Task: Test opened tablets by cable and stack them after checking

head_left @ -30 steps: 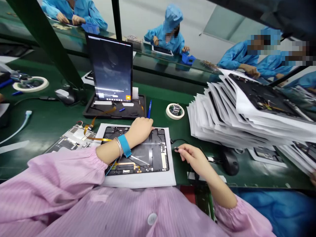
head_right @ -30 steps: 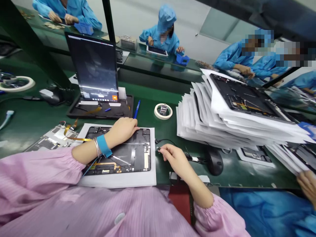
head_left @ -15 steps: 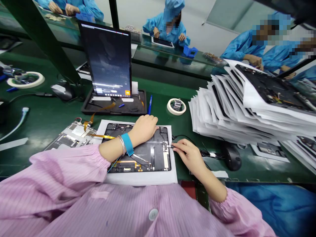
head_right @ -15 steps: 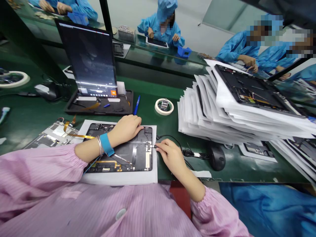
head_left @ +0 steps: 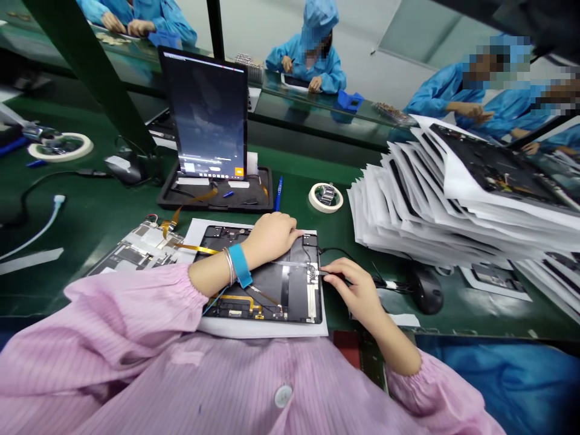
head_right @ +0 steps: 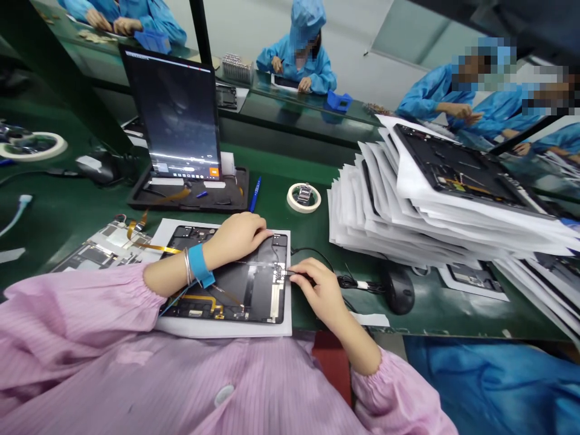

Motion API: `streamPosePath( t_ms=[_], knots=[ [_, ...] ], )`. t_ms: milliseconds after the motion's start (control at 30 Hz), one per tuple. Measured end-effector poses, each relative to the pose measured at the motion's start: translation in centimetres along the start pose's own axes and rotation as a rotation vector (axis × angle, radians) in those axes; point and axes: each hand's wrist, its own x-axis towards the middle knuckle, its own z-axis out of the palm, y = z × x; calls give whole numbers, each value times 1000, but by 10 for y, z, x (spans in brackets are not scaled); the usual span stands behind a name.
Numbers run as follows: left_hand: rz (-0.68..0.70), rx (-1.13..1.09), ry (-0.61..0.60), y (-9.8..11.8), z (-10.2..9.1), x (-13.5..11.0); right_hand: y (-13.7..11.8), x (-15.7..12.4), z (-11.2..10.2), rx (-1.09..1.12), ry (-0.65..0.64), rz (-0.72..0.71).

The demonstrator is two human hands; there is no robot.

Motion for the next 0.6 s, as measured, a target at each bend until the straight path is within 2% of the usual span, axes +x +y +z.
streamPosePath(
  t_ms=[133, 233, 333, 400, 500, 600],
  knots=[
    [-29, -153, -52, -2, 0, 2, -7, -5, 4, -173, -17, -80],
    [-53, -144, -132, -6, 4, 3, -13, -9, 13, -470, -48, -159],
    [-39, -160, -180, -11, 8, 6, -15, -12, 22, -707, -16, -236],
    [-34, -200, -177, -15, 10, 9, -10, -11, 23, -721, -10, -271],
    [-35, -227, -164, -20, 12, 11, 2, -6, 16, -623, -58, -295],
    [-39, -234, -179, -19, 11, 9, 10, -6, 3, -487, -88, -207]
  ],
)
